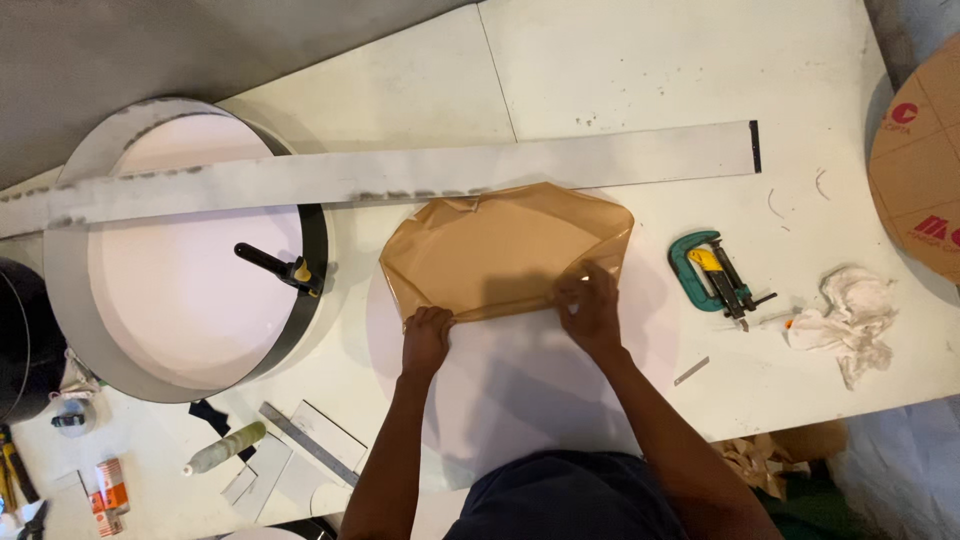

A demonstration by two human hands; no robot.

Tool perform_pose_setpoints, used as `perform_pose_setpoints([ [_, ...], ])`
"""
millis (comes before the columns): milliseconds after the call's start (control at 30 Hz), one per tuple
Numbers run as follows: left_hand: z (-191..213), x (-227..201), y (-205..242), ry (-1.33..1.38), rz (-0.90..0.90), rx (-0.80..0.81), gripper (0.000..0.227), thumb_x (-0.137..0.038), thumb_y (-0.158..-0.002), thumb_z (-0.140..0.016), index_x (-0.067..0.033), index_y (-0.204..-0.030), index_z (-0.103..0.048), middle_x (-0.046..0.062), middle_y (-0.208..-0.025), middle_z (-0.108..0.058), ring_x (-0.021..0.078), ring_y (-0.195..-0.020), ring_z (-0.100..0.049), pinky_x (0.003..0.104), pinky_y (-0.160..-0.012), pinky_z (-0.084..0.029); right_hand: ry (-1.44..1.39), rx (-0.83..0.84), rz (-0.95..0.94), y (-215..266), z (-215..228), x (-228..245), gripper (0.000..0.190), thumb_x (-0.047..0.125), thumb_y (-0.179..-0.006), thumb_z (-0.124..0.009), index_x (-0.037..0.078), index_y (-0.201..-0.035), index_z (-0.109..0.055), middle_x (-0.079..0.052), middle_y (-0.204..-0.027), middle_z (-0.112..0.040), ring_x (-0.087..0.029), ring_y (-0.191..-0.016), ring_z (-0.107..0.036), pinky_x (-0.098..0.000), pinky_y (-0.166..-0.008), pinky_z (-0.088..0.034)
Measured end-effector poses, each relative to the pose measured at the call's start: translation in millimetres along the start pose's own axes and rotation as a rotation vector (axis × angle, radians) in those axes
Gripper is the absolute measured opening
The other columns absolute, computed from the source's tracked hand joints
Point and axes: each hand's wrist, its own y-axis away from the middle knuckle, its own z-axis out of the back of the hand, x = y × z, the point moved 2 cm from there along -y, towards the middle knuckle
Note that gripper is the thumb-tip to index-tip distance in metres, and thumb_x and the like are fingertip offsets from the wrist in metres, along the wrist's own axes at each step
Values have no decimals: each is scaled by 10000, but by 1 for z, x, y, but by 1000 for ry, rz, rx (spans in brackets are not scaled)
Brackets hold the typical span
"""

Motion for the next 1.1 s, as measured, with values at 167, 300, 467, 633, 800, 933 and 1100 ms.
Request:
perform_pose_setpoints([
  [167, 4, -1, -6, 44, 50, 56, 315, -431, -1068, -499, -203, -1068, -716, -24, -1021, -667, 225, -1102, -623, 440, -975, -493, 163, -198, -250, -51, 5, -37, 593, 314, -844, -736, 24, -1305, -502, -203, -1202, -506, -409, -1101, -570, -536, -954, -483],
  [300, 26, -18, -6, -147, 95, 56, 278, -440, -1045, -516, -239, -1046, -707, -32, -1161, -485, 259, -1267, -449, 509, -1106, -332, -104, -32, -664, -74, 3, -65, 1039, 326, -823, -867, 39, -1600, -239, -239, -1405, -497, -449, -1309, -499, -596, -1094, -410],
  [467, 4, -2, -15, -88, 132, 161, 329, -441, -1096, -399, -259, -1092, -673, -70, -1103, -549, 185, -1249, -491, 482, -1128, -291, -272, 1, -333, -56, -2, -24, 699, 308, -878, -707, -42, -1422, -444, -246, -1284, -485, -439, -1228, -511, -559, -1061, -427],
  [633, 5, -7, -8, 75, 196, 87, 319, -322, -1031, -538, -312, -1346, -585, -42, -1193, -611, 216, -1301, -495, 541, -1198, -237, 101, 75, 455, 18, -62, -22, 331, 219, -785, -786, 144, -1084, -667, -85, -1097, -687, -251, -1121, -679, -407, -1018, -504],
  [800, -11, -25, 2, -151, 117, -232, 150, -204, -999, -581, -190, -1126, -659, 30, -1088, -659, 247, -1138, -604, 493, -1094, -390, 225, 407, 272, 13, -54, -5, 427, 377, -861, -747, 184, -1216, -609, -53, -1198, -640, -282, -1167, -634, -431, -985, -508],
  [933, -11, -71, 13, -298, 36, -217, 307, -98, -908, -637, -150, -1208, -678, 38, -1222, -647, 229, -1268, -561, 445, -1133, -381, 340, 235, 385, 18, -87, -26, 268, 364, -911, -680, 167, -1086, -627, -45, -1097, -622, -243, -1047, -646, -384, -903, -511],
  [1100, -27, -83, 20, -218, -186, -442, 401, -208, -998, -627, -83, -1369, -543, 129, -1287, -523, 385, -1277, -520, 519, -1095, -445, 296, 412, 431, 3, -77, -14, 200, 261, -951, -681, 134, -1103, -655, -62, -1005, -663, -238, -990, -675, -360, -885, -516],
])
